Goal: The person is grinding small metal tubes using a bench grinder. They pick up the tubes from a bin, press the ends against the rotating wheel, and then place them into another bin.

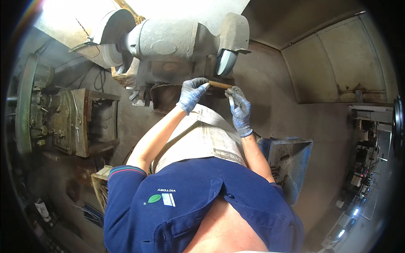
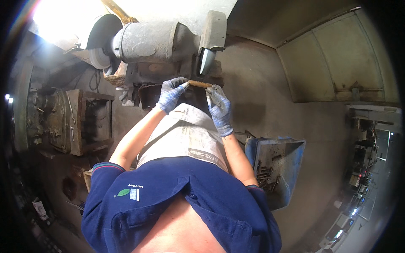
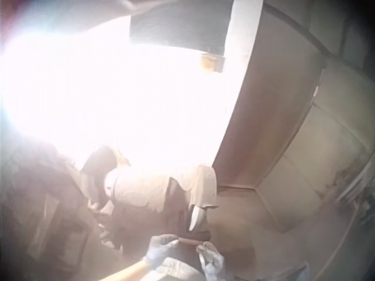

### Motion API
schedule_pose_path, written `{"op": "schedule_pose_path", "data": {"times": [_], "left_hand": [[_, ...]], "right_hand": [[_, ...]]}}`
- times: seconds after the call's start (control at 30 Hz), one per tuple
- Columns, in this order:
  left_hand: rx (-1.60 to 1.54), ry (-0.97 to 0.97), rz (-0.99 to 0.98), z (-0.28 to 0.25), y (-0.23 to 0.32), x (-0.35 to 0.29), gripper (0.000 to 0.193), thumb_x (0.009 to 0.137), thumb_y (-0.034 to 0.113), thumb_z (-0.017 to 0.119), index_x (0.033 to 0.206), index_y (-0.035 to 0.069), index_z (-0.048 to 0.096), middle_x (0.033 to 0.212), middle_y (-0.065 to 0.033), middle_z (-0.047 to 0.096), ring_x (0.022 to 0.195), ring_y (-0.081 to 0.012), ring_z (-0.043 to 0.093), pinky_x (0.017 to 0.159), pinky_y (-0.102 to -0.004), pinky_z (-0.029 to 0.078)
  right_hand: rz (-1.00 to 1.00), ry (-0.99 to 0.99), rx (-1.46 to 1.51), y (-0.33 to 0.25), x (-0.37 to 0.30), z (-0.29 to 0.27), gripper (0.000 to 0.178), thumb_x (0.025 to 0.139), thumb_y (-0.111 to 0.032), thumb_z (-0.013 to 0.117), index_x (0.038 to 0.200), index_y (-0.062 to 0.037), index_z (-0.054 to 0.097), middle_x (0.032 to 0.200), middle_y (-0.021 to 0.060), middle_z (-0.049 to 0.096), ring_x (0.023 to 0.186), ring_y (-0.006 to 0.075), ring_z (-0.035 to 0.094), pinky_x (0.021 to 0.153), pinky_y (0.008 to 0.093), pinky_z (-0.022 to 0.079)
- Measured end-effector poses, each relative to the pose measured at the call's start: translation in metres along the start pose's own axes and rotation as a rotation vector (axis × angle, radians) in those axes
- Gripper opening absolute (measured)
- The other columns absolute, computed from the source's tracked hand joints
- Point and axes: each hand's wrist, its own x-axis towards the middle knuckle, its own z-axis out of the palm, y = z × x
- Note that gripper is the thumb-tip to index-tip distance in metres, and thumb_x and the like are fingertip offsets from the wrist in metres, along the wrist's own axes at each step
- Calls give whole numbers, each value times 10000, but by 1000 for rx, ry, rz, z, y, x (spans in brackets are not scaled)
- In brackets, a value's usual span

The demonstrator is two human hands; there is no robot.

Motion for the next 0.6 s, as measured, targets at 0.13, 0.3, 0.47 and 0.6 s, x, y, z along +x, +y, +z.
{"op": "schedule_pose_path", "data": {"times": [0.13,0.3,0.47,0.6], "left_hand": [[-92,67,-21,19,-10,11,146,838,39,627,967,-29,640,846,-54,656,734,-98,603,681,-228,510],[-154,126,-64,28,-30,28,118,851,28,601,939,-37,645,833,-87,657,708,-147,628,684,-271,543],[-175,114,-66,41,-33,38,113,859,31,589,927,-38,648,824,-82,663,689,-144,629,661,-257,528],[-97,172,-90,44,-31,41,107,854,33,597,912,-36,654,819,-77,664,680,-134,624,649,-246,518]], "right_hand": [[208,51,179,17,5,1,188,864,24,550,1030,24,638,1092,110,605,1010,171,578,901,288,481],[352,94,305,27,17,-2,191,805,2,643,995,9,664,1020,105,662,1013,164,599,890,280,456],[354,103,281,50,19,-6,166,823,-7,626,984,6,664,975,93,665,934,154,609,819,268,467],[438,127,409,56,18,-3,127,832,-20,622,946,3,672,932,92,666,872,144,610,773,261,469]]}}
